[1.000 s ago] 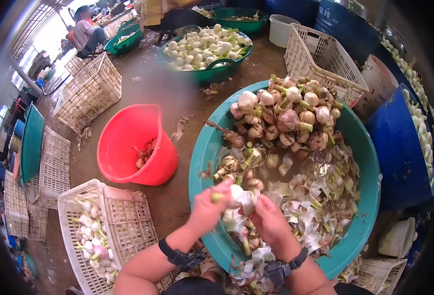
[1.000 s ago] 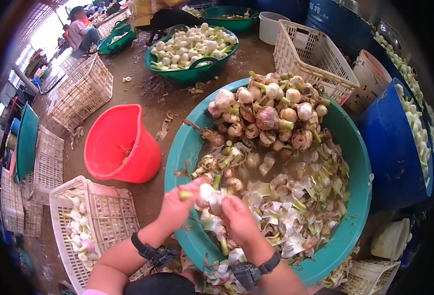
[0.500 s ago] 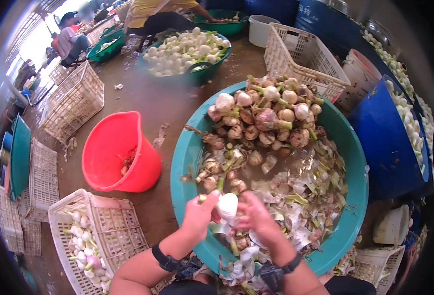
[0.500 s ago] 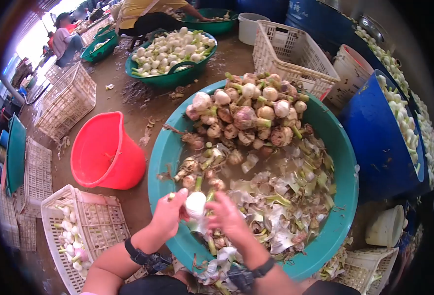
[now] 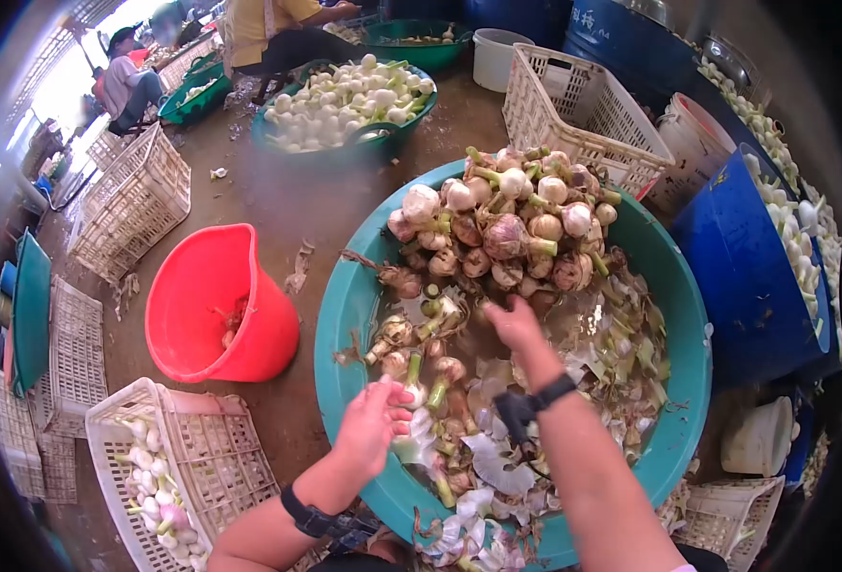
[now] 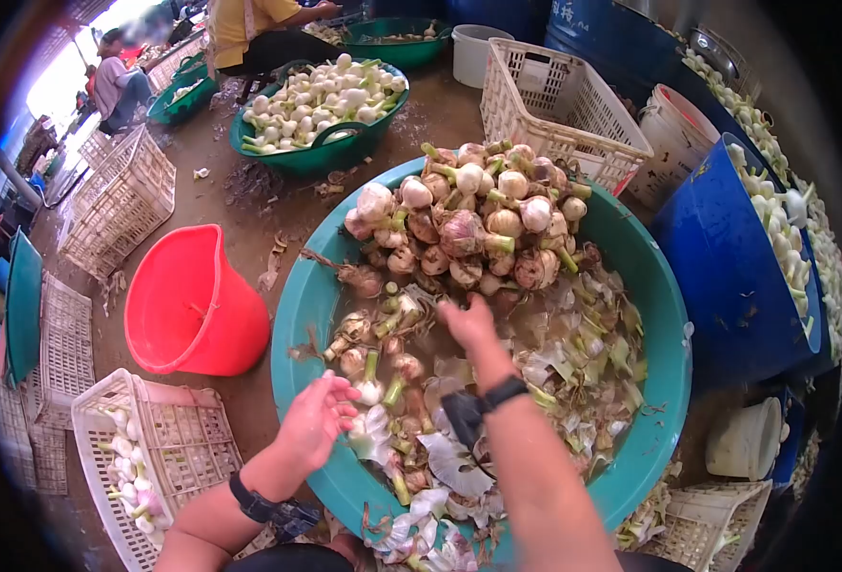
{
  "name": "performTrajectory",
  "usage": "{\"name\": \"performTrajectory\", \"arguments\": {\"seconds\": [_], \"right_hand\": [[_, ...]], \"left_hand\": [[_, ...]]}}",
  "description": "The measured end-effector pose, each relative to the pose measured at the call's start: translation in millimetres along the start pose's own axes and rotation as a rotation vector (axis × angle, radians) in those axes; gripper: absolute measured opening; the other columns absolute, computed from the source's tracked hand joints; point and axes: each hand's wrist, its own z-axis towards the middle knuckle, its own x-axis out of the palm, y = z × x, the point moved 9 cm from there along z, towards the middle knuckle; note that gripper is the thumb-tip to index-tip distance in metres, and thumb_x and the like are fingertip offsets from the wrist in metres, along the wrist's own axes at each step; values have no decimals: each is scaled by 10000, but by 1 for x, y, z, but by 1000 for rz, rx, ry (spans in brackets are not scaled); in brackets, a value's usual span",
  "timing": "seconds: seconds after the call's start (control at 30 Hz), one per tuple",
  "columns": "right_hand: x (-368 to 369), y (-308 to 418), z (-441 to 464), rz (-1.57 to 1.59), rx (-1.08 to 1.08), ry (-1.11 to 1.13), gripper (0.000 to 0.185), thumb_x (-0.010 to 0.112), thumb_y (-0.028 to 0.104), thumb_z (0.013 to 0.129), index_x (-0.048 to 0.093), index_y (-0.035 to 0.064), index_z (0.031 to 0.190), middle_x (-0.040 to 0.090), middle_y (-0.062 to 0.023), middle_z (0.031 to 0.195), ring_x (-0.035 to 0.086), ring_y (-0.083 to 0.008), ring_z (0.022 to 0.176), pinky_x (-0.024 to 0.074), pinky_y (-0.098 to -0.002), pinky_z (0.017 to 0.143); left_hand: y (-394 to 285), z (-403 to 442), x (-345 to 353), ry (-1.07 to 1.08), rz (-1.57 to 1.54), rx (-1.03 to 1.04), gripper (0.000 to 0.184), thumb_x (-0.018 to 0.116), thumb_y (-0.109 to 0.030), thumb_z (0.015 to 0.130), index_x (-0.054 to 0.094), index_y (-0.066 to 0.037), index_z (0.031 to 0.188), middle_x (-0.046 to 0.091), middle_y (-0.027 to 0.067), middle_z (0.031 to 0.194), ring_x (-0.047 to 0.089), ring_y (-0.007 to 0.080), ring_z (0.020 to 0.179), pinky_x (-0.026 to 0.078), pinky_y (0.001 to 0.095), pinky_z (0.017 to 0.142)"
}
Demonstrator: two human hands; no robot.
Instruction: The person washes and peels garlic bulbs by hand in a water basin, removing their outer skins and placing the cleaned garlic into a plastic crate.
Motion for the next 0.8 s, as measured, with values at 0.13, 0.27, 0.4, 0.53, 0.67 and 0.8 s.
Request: {"name": "performTrajectory", "arguments": {"seconds": [0.13,0.27,0.4,0.53,0.67,0.8], "right_hand": [[50,-27,22,189,-38,41,665,670,297,720,423,-63,1221,547,-236,1127,535,-311,1059,429,-343,871],[52,71,-103,259,-408,359,539,657,118,694,471,8,1188,597,-175,1038,585,-279,936,462,-333,802],[22,109,-194,-159,-764,303,548,641,63,728,454,21,1241,570,-89,1136,552,-142,961,462,-320,815],[21,56,-184,478,-257,414,391,575,64,834,486,-28,1203,611,-82,1052,582,-129,907,471,-253,769],[19,56,-195,400,-193,318,218,571,97,843,618,-37,1009,663,-101,878,620,-140,804,484,-267,723],[7,81,-200,186,-362,207,213,596,119,822,631,-13,985,661,-144,886,642,-193,786,490,-288,708]], "left_hand": [[30,13,3,37,-78,-156,358,421,-398,916,484,-68,1041,576,81,913,546,175,753,452,310,661],[23,13,10,122,-130,-276,562,383,-509,897,327,-75,1250,546,112,987,550,195,806,470,324,692],[36,7,28,403,121,-263,534,502,-381,887,315,-90,1294,546,95,1026,545,190,882,477,309,681],[2,-7,35,338,238,206,584,651,-114,786,355,-69,1287,503,106,1165,518,173,1026,481,303,784],[-32,-25,38,304,483,486,581,684,0,710,436,-32,1235,457,113,1244,501,190,1089,416,317,926],[-50,-39,40,258,795,725,492,672,20,681,522,-24,1148,505,125,1196,539,230,1047,384,337,954]]}}
